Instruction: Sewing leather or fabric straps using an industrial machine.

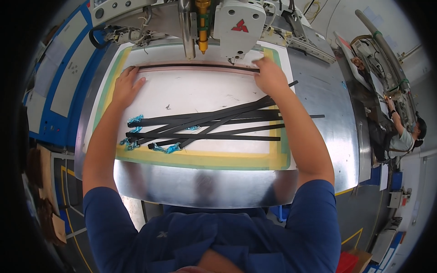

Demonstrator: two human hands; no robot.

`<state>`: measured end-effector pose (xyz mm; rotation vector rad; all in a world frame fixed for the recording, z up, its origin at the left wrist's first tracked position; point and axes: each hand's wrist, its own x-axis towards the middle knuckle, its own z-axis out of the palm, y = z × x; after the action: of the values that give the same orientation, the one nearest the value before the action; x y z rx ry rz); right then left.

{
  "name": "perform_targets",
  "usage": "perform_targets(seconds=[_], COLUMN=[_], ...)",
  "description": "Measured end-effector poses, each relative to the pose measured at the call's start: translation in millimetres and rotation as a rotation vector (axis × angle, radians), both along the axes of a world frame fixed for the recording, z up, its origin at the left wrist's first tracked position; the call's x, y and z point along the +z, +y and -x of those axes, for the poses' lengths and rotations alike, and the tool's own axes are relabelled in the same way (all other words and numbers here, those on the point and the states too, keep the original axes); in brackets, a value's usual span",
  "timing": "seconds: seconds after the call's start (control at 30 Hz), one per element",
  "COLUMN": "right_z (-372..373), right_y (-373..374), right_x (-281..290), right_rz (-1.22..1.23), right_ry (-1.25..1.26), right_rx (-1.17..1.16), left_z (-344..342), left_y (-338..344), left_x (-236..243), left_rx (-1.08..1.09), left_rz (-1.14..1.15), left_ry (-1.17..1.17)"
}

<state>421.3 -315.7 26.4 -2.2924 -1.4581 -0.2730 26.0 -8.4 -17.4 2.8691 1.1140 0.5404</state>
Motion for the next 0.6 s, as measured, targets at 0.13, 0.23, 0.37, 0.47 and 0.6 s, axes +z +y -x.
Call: perform_targets(seconds=[0.13,0.23,0.37,0.47,0.6], right_z=[3,8,21,12,-4], right_y=[-10,-11,-4,-5,-13], right_x=[-13,-10,4,5,11], right_rz=[0.273,0.307,0.378,0.389,0.411], right_ry=[0.036,0.017,0.027,0.059,0.113], right_rx=[0.054,-0.001,-0.074,-0.064,0.000], left_z=[-1,-3,2,1,-6], left_y=[1,0,2,3,1], left_x=[-3,0,1,-1,-1], left_rx=[0.047,0.041,0.049,0.034,0.028], left_rz=[-0.048,-0.043,-0.053,-0.073,-0.054], left_ry=[0.001,0.010,0.021,-0.010,0.009])
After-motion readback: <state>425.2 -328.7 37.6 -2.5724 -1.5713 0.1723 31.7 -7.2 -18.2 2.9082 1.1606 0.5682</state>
